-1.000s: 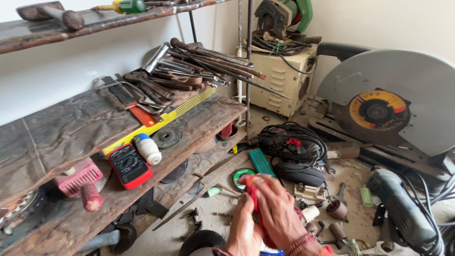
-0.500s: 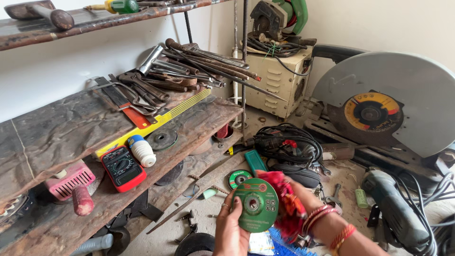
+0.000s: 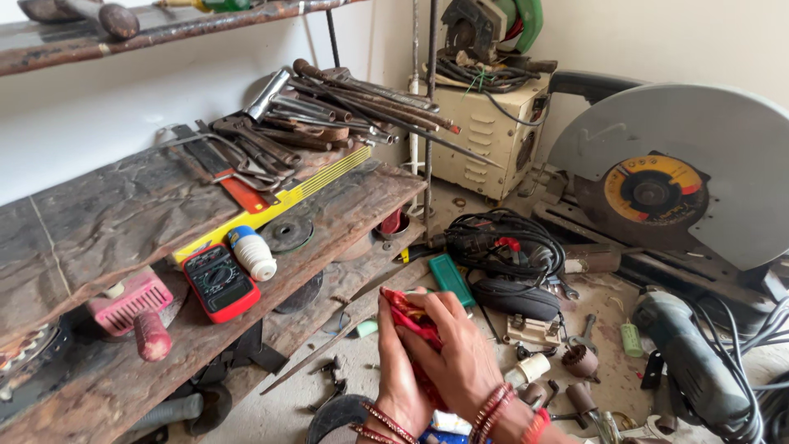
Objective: The person wipes down various small mechanical parts and tool accessories using a cloth, then handles and inspects metal grinding wheels and other workshop components on a cluttered workbench.
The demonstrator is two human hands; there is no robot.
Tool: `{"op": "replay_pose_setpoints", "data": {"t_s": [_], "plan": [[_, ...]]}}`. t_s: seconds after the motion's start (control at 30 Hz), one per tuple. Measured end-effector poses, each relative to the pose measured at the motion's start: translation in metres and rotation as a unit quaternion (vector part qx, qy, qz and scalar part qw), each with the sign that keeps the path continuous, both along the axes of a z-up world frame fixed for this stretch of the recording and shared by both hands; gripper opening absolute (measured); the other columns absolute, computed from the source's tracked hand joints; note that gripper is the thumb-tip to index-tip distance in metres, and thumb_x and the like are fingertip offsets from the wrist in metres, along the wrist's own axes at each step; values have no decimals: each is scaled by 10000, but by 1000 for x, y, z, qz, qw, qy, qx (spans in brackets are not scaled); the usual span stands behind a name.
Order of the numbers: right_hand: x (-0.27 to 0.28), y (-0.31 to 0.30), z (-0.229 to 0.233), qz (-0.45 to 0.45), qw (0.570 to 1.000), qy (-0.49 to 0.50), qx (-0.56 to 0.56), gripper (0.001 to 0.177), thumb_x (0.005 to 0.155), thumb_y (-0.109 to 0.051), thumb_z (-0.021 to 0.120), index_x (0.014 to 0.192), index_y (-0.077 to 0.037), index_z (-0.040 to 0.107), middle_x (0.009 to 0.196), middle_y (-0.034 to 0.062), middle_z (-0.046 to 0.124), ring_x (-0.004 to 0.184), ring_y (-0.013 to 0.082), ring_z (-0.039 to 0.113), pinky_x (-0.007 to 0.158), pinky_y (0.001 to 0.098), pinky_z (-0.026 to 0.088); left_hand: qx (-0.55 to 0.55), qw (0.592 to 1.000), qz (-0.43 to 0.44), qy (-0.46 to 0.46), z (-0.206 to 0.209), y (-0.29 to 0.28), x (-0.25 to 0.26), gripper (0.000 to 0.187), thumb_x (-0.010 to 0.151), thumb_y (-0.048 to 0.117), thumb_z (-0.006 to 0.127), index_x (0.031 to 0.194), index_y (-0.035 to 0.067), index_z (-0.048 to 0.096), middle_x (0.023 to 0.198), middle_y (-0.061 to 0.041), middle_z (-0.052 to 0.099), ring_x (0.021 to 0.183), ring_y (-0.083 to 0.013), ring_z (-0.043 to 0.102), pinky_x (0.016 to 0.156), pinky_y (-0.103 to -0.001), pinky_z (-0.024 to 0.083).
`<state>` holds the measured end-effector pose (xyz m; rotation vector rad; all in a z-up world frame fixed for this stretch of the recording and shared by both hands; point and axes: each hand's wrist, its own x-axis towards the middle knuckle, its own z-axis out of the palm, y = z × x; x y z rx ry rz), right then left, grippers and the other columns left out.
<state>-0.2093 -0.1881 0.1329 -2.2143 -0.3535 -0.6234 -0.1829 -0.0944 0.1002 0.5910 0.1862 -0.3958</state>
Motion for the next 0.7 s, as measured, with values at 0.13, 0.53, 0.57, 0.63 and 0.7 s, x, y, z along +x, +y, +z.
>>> {"op": "replay_pose_setpoints", "data": {"t_s": [0.13, 0.53, 0.57, 0.63, 0.7], "plan": [[20, -6, -1, -115, 987, 96, -50, 349, 909, -384, 639, 1227, -239, 640, 1129, 92, 660, 968, 315, 694, 748, 425, 559, -49, 999, -8, 15, -10, -3, -6, 834, 837, 784, 452, 1405, 185, 570, 1359, -84, 651, 1235, -260, 629, 1020, -439, 514], [19, -14, -8, -56, 996, 59, 23, 344, 893, -343, 644, 1184, -159, 652, 1057, 112, 691, 867, 290, 710, 686, 384, 598, 24, 998, -40, 35, 0, 11, -12, 883, 833, 835, 384, 1399, 182, 567, 1349, -118, 648, 1228, -304, 640, 991, -490, 530], [8, -6, -7, -49, 998, 26, -7, 384, 883, -343, 655, 1214, -150, 639, 1102, 133, 666, 864, 310, 708, 664, 399, 583, 51, 997, -43, 50, -1, 10, -10, 868, 842, 849, 377, 1398, 210, 566, 1348, -107, 644, 1224, -304, 637, 979, -487, 534], [2, -4, -5, -69, 995, 42, -53, 405, 891, -360, 651, 1257, -187, 640, 1131, 126, 646, 849, 311, 713, 652, 409, 575, 19, 998, -58, 9, -9, 9, -10, 818, 856, 791, 393, 1408, 210, 562, 1324, -113, 646, 1196, -302, 634, 931, -488, 542], [12, -13, -3, -125, 980, 132, -79, 377, 927, -396, 619, 1282, -282, 669, 1100, 73, 656, 822, 276, 727, 673, 401, 587, -3, 997, -77, -25, -17, 11, -11, 796, 854, 760, 393, 1396, 201, 558, 1284, -114, 658, 1160, -301, 643, 887, -503, 556]]}}
